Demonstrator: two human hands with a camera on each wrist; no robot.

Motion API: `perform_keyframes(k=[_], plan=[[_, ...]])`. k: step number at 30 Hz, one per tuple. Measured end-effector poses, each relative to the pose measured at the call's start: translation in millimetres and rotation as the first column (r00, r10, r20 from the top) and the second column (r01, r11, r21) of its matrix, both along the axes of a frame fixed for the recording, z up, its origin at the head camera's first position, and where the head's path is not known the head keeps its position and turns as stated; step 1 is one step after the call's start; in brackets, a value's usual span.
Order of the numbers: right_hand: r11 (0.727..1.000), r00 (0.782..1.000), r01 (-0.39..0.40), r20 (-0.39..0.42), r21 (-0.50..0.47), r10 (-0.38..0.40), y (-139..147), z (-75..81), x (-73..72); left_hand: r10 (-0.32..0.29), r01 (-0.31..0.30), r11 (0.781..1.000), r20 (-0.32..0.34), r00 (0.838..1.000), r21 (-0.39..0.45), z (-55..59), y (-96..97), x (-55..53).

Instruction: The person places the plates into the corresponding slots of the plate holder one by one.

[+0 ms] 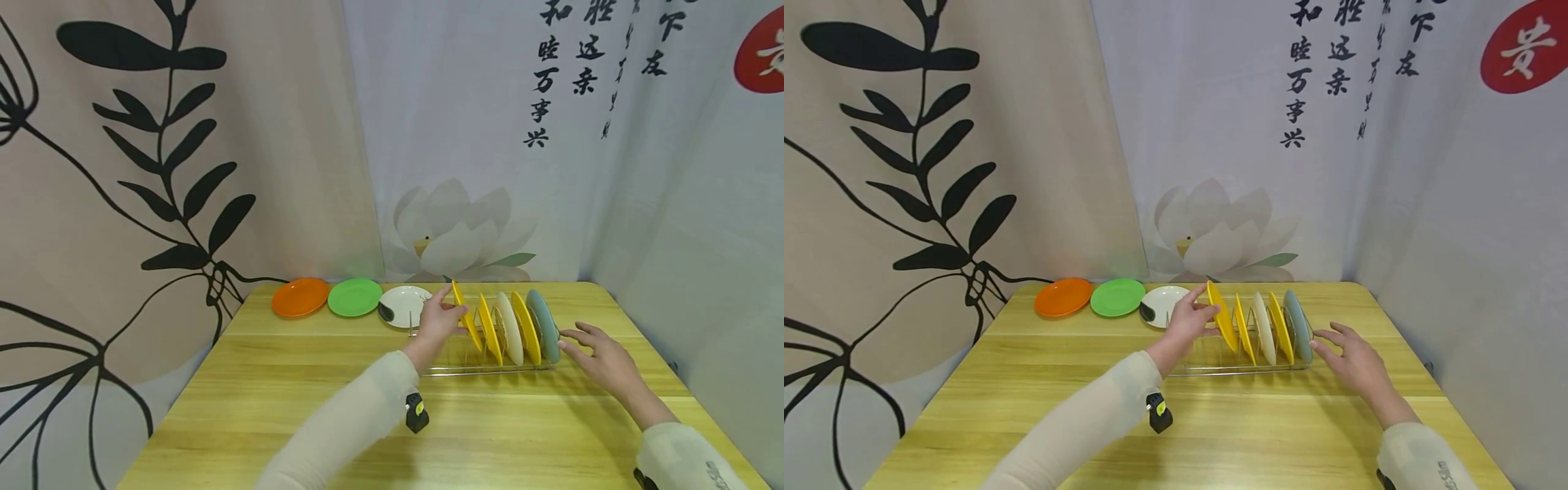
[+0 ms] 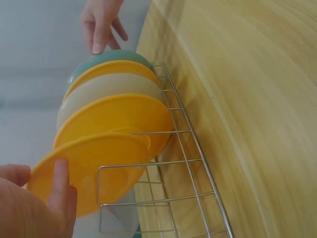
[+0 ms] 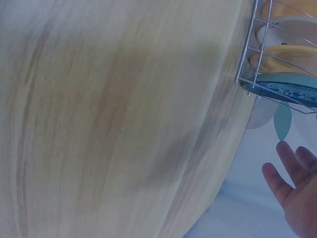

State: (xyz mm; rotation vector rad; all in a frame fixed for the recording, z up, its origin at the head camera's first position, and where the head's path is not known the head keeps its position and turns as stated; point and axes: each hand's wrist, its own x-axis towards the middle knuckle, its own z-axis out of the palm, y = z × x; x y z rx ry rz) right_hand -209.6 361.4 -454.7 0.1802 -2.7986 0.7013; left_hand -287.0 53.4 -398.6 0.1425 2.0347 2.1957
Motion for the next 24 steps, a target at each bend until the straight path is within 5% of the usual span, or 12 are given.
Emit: perform_keyframes(k=[11,24], plan=[[1.000,1.000,0.004,0.002,-0.001,-0.004,-0.1,-0.4,2.0,0.056,-0.056,0.998,0.007,0.998,-0.014,-3.0,-6.6,-0.1],[1.000,1.000,0.000,-0.004,0.001,0.000,-0.6,0.1,0.7,0.065,-0.066,0.994,0.012,0.998,0.091,5.9,-39.9,-13.6]])
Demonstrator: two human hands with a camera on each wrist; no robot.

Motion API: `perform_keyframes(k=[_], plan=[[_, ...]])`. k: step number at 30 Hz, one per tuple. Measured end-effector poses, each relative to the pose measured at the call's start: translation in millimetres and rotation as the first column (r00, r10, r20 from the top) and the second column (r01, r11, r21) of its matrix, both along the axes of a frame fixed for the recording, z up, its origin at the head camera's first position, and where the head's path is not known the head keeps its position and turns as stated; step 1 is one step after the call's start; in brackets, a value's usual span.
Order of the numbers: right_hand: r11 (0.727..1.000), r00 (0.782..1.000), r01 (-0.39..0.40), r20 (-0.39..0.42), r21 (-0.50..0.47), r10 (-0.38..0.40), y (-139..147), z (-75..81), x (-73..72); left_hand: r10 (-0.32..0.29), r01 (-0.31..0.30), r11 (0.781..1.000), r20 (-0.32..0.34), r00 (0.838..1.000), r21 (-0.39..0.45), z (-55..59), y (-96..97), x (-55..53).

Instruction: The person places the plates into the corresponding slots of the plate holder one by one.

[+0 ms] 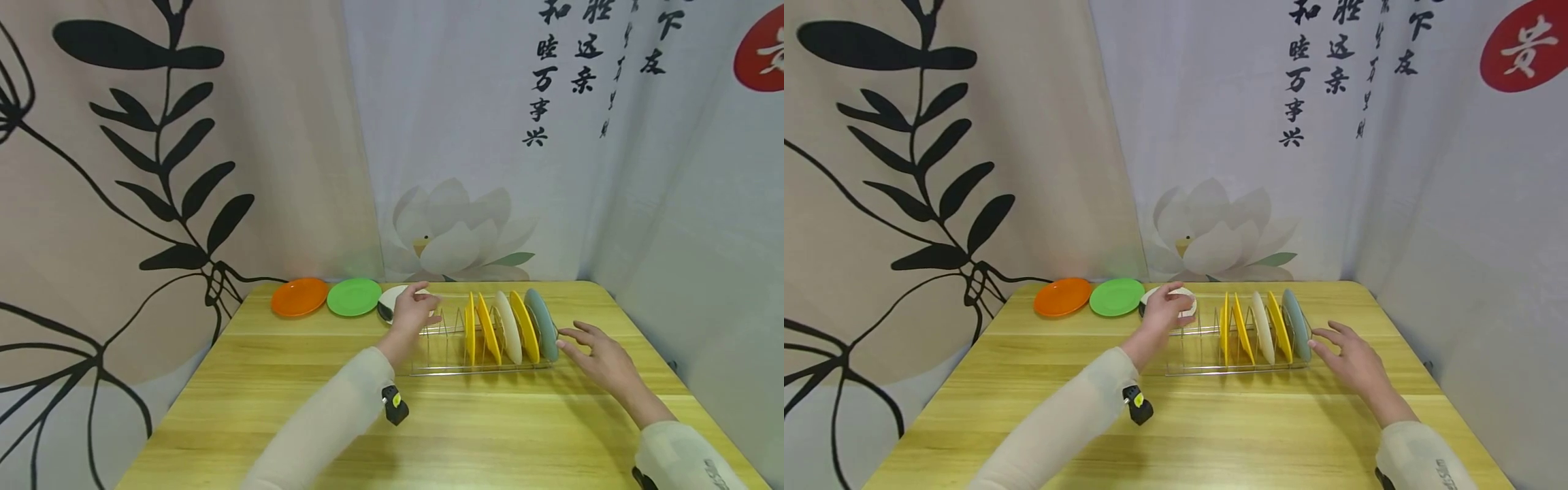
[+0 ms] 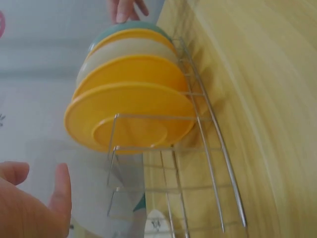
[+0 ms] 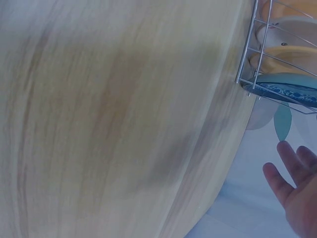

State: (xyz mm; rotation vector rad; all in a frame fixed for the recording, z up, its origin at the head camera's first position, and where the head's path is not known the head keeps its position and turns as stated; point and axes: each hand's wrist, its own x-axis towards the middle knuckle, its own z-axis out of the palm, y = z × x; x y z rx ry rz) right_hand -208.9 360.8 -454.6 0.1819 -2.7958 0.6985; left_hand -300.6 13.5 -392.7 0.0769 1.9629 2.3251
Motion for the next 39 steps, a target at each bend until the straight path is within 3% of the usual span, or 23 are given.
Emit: perform_keyframes(k=[14,26,35,39], plan=[[1.000,1.000,0.007,0.002,-0.007,-0.007,-2.1,-0.1,-1.3,0.145,-0.144,0.988,0.019,0.989,-0.052,-10.0,-49.7,-22.9],[1.000,1.000,-0.005,-0.001,0.018,0.005,-0.9,-1.6,-1.8,0.202,-0.200,0.979,0.071,0.977,-0.036,-23.0,-75.7,-31.5],[1.000,1.000,-0.017,-0.011,0.024,0.017,-1.0,-1.0,0.2,0.279,-0.275,0.960,0.091,0.956,-0.054,-44.6,-90.1,-45.4],[1.000,1.000,-0.018,-0.011,0.023,0.018,-0.2,-1.6,-0.2,0.296,-0.291,0.955,0.130,0.946,-0.059,-55.4,-96.1,-51.2]])
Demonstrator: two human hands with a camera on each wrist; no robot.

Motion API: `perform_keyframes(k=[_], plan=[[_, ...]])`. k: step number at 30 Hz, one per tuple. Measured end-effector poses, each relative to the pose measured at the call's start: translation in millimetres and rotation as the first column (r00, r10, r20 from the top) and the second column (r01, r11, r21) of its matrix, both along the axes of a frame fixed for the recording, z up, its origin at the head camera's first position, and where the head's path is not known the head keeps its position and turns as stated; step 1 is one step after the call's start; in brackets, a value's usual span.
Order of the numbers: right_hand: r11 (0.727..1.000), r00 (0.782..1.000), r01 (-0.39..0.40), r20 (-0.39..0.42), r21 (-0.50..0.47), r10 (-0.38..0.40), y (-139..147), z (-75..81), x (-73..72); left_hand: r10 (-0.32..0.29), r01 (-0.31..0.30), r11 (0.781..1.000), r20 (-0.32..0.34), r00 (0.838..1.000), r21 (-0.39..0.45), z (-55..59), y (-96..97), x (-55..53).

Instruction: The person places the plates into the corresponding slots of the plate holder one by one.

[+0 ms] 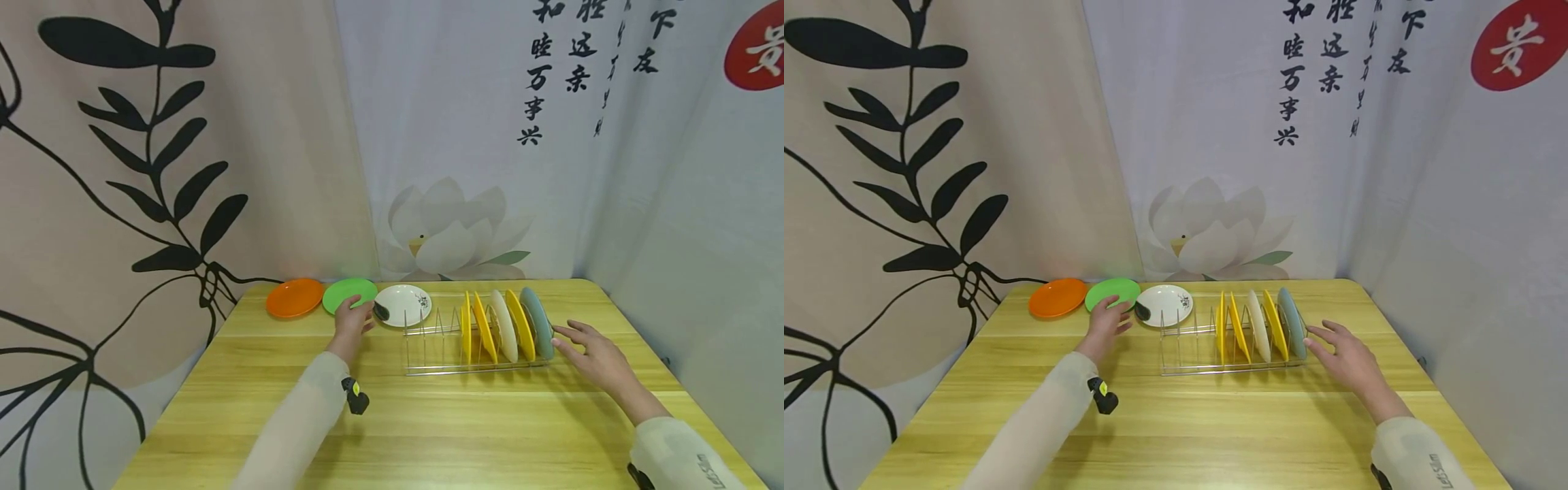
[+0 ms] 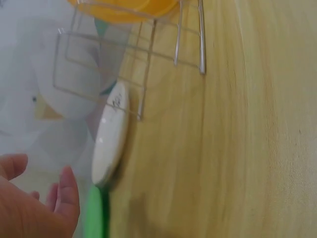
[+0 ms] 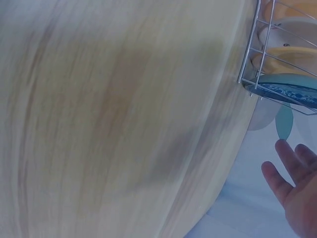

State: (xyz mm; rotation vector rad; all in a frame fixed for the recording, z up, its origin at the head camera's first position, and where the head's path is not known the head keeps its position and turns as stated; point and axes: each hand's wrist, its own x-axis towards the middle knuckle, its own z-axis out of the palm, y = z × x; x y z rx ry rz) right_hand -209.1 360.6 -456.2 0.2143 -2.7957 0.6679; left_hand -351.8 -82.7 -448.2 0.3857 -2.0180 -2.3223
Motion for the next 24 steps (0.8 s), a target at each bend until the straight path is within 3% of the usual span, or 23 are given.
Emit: perform_keyframes(k=[15,19,24], plan=[[1.000,1.000,0.004,0.010,0.000,-0.004,-2.5,1.8,1.6,0.039,-0.050,0.996,0.144,0.989,0.074,-41.6,-3.4,-19.2],[1.000,1.000,0.011,0.017,0.000,-0.011,-2.8,1.3,1.8,0.039,-0.057,0.993,0.175,0.984,0.099,-48.9,-3.9,-25.9],[1.000,0.999,0.019,0.029,-0.009,-0.019,-2.9,0.7,1.3,0.028,-0.049,0.991,0.169,0.985,0.126,-51.3,-2.1,-27.7]])
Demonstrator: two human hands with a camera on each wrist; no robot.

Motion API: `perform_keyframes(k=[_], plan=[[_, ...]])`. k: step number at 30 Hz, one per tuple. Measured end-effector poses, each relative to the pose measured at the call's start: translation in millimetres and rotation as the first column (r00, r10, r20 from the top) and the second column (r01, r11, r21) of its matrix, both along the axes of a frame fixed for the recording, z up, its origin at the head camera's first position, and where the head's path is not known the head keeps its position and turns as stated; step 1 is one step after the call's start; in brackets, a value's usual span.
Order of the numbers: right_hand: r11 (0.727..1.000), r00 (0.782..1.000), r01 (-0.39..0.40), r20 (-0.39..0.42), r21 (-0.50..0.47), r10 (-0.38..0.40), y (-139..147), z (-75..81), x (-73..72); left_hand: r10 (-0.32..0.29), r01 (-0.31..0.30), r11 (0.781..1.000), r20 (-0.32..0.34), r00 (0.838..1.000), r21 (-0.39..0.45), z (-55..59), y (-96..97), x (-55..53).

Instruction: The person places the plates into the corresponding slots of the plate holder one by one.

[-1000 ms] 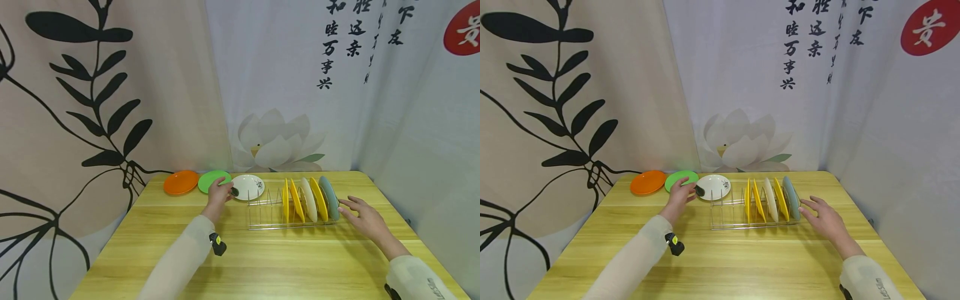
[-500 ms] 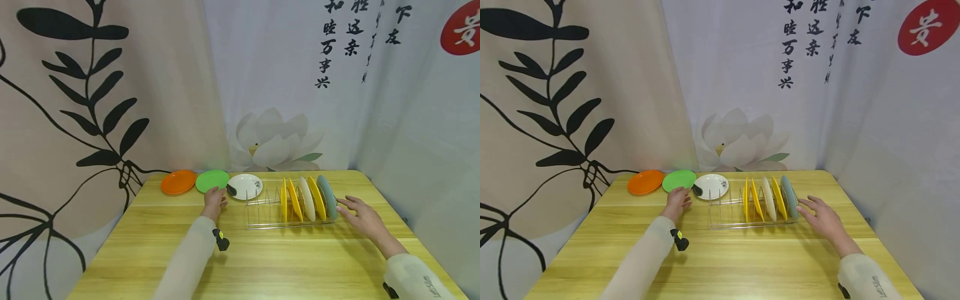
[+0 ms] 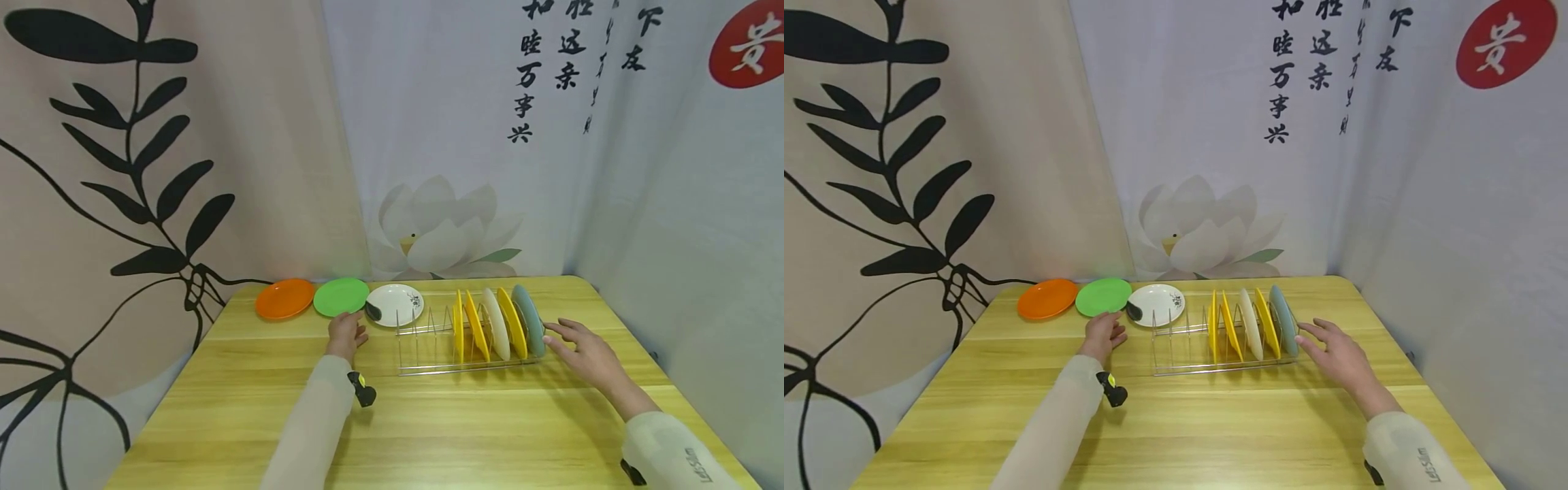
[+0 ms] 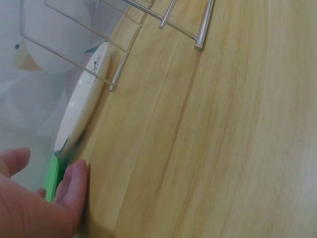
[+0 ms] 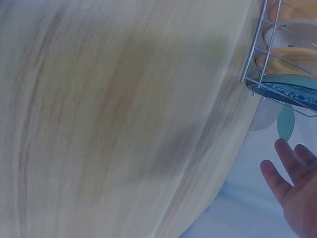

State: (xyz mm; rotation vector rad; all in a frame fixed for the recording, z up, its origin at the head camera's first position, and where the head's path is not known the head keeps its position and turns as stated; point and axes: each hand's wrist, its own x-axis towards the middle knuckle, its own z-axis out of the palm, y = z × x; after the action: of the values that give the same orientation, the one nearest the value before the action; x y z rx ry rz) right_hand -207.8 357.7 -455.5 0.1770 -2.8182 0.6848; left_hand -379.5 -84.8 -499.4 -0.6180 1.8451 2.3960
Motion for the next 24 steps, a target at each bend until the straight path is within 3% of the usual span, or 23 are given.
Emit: perform_keyframes(k=[8,24], plan=[[1.000,1.000,0.006,0.009,0.002,-0.006,-0.1,0.5,-0.1,-0.015,0.016,1.000,-0.027,1.000,0.023,4.0,5.5,3.7],[1.000,1.000,0.006,0.002,0.007,-0.006,0.0,-0.5,-0.5,-0.014,0.015,0.999,-0.029,0.999,0.042,4.4,11.1,-0.6]])
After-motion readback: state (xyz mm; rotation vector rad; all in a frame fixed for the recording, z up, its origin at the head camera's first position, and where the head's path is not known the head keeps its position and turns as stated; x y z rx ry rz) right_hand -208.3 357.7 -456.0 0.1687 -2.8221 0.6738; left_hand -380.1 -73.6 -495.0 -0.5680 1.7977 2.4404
